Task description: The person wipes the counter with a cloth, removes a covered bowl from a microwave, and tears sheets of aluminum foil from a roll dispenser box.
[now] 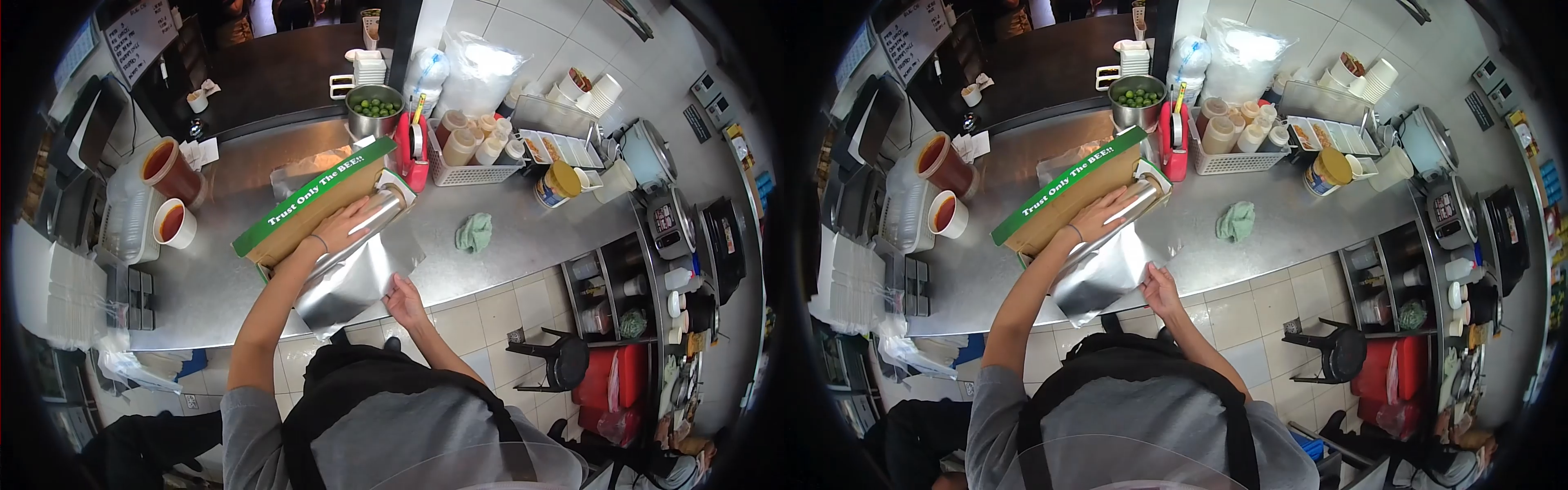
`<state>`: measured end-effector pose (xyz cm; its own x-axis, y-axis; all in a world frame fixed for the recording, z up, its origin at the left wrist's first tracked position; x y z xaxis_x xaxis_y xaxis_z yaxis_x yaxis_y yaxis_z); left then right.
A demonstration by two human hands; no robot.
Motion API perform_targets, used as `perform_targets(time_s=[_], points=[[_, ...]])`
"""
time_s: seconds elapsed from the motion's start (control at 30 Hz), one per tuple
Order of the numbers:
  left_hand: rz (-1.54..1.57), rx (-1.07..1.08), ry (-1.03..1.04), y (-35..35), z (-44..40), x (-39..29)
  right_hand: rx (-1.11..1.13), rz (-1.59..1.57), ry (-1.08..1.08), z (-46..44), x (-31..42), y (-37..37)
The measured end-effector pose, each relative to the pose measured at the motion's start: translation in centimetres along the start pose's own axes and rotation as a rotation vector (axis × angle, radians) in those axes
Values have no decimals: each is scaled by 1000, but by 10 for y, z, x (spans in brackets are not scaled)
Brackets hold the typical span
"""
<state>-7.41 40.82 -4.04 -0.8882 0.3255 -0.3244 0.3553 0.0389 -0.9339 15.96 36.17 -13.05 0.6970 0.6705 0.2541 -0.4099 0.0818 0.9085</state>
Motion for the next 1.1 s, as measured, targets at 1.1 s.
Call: perform_targets(time_s=[1.1], points=[[50,68,-44,-7,0,0,-64,153,97,10,-11,-8]])
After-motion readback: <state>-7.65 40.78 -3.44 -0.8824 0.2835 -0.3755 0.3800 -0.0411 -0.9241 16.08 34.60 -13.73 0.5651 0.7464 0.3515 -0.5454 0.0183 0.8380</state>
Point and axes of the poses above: each hand's wrist, its own z-axis away from the middle knuckle, its own y-axis out of the palm, x = y × z, the point moved 1 cm from there along -z, towards the middle knuckle, and after that the axes turned 9 degrees about -z, right-handed, at the moved point
